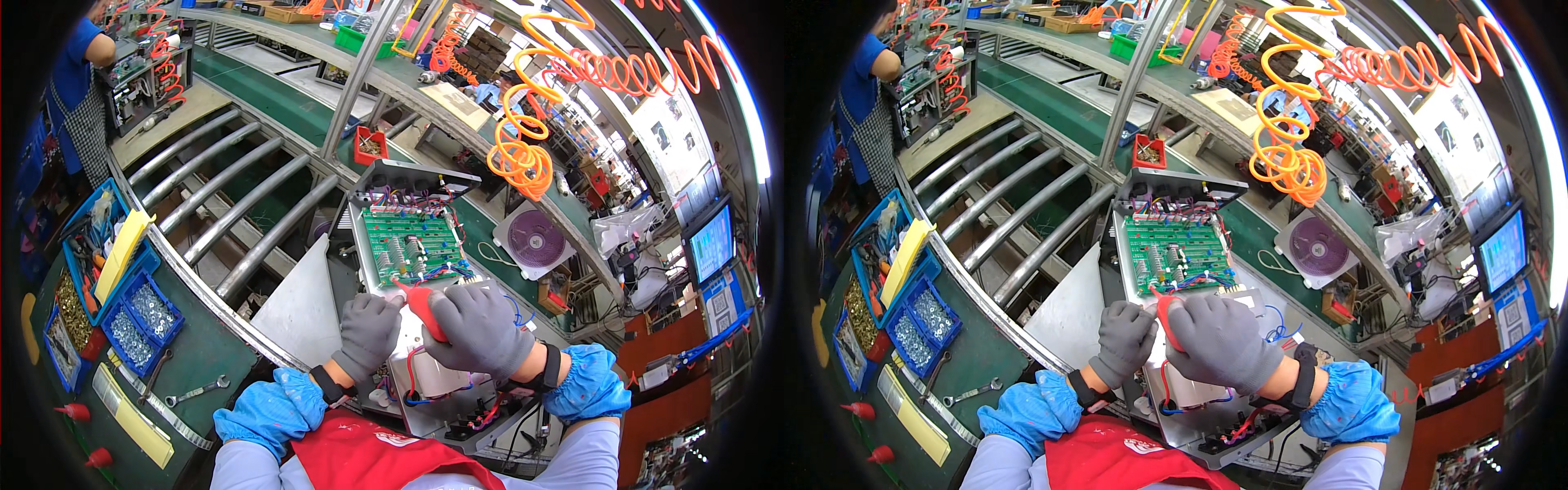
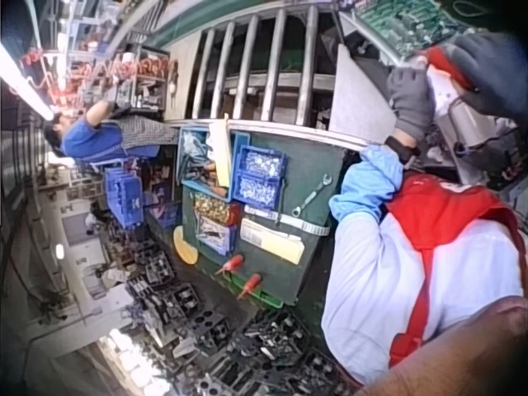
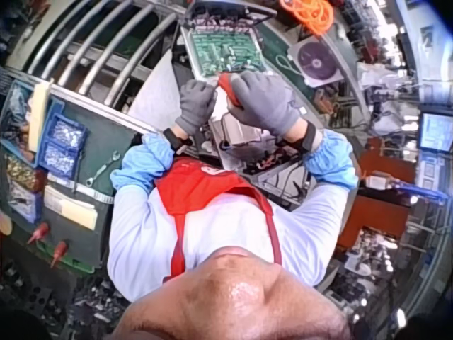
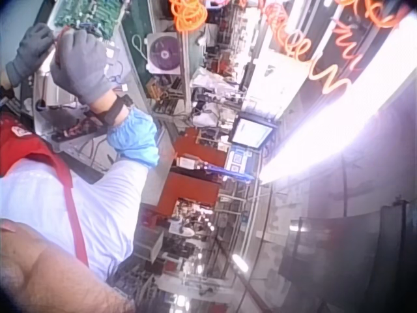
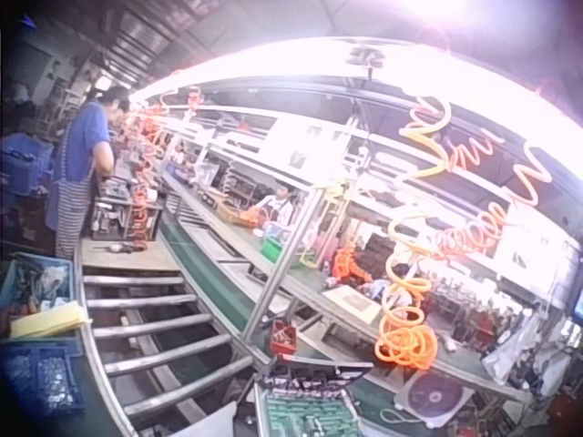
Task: Assembling, cleaning, and inspecting an electronic power unit or inverter on a factory production line.
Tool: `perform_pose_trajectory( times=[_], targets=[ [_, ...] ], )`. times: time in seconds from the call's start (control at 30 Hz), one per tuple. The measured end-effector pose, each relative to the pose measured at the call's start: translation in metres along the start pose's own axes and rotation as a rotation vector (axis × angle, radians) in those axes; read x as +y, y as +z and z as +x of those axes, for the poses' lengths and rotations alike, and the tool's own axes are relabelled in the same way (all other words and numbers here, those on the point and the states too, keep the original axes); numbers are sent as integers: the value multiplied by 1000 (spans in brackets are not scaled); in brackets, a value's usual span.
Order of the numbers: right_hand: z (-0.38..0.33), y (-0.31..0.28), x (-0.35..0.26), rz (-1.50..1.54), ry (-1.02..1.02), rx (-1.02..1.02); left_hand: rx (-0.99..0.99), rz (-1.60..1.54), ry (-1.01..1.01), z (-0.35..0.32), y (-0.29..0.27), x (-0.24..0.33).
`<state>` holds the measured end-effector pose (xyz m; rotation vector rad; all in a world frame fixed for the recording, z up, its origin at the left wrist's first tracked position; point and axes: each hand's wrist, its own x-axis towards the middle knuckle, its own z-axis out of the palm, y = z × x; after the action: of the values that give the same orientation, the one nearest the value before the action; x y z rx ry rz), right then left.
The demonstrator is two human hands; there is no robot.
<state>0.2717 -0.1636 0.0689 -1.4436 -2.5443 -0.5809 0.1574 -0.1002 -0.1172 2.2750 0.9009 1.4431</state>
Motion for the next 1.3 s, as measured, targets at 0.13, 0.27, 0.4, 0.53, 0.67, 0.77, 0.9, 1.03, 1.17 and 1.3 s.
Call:
perform_pose_trajectory(
  times=[0.13, 0.27, 0.4, 0.53, 0.67, 0.77, 0.9, 1.03, 1.17, 1.3],
  targets=[
    [2, 0, -2, -21, 3, -31, -4, 3, -1, 0, 0, -1],
    [4, 0, -4, -52, 14, -52, -10, 2, 8, 0, 0, -1],
    [3, 1, -5, -63, 13, -63, -23, 7, 19, 1, -2, -1],
    [1, 5, -5, -64, -4, -47, -62, -2, 5, 1, -4, 0],
    [-1, 7, -4, -48, 53, -44, -91, 4, 7, 1, -6, -1],
    [-3, 1, 0, 8, 74, -7, -133, -1, 0, 1, -6, -3],
    [-12, -32, 16, 173, 218, 77, -95, -43, 45, 0, -11, -13],
    [-37, -91, 25, 412, 683, 228, 68, -288, 29, 24, -34, -46],
    [-82, -125, -10, 568, 1216, 602, 167, -30, 100, 109, -43, -96],
    [-117, -78, -78, 487, 1283, 939, 41, 85, 74, 179, -20, -117]
  ],
)
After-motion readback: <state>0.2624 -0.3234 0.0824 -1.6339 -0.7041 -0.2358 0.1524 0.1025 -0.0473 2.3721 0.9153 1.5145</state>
